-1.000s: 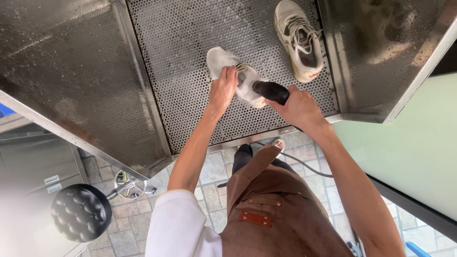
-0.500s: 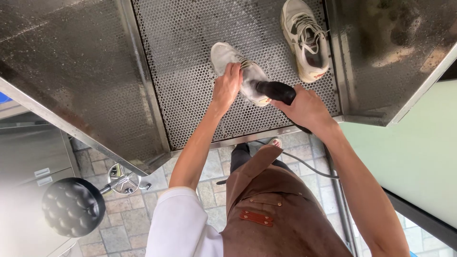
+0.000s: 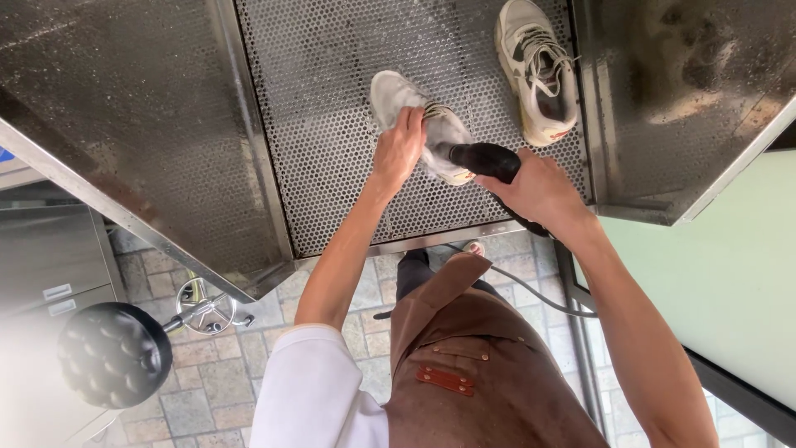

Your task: Cleaning shoes using a high-pressure water spray and then placing them on a drying rack.

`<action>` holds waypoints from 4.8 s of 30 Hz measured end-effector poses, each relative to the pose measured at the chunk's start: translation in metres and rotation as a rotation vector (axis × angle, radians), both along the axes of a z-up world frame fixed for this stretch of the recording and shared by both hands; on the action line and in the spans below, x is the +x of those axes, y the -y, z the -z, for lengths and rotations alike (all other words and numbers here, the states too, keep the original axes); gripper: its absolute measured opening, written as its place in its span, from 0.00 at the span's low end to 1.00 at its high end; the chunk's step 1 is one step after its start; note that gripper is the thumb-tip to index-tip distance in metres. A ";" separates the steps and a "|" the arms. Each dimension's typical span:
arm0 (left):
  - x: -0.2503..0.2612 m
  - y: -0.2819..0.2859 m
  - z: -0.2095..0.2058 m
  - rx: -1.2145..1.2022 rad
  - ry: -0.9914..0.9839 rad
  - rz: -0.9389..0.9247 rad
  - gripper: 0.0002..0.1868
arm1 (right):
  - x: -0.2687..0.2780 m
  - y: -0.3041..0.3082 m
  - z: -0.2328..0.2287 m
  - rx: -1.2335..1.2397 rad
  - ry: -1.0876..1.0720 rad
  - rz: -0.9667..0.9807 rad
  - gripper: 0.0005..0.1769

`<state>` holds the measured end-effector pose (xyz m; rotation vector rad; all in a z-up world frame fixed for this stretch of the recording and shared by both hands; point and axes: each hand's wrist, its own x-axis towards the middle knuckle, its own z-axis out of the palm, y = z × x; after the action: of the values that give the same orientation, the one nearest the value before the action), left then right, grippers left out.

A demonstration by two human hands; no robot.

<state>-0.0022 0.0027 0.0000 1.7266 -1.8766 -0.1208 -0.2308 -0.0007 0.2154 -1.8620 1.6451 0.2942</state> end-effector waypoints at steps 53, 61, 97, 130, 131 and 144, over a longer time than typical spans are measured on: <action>-0.007 -0.002 0.007 0.029 -0.095 -0.104 0.14 | 0.064 0.047 -0.032 0.257 -0.269 -0.208 0.44; -0.007 -0.005 0.006 0.060 -0.145 -0.105 0.13 | 0.063 0.047 -0.032 0.247 -0.261 -0.227 0.45; -0.020 0.005 0.012 0.022 -0.207 -0.235 0.14 | 0.056 0.028 -0.029 0.166 -0.135 -0.098 0.43; -0.014 0.005 0.007 0.173 -0.327 -0.172 0.18 | 0.159 0.040 0.013 -0.027 -0.590 -0.187 0.40; -0.013 0.003 0.008 0.177 -0.360 -0.164 0.17 | 0.161 0.037 0.002 0.014 -0.562 -0.145 0.39; -0.008 -0.002 -0.003 0.052 -0.406 -0.147 0.11 | 0.097 0.040 -0.015 0.105 -0.181 -0.088 0.47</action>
<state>-0.0103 0.0046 0.0025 1.7153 -1.4598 -0.4317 -0.1340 -0.0412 0.2302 -1.8763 1.6340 0.5908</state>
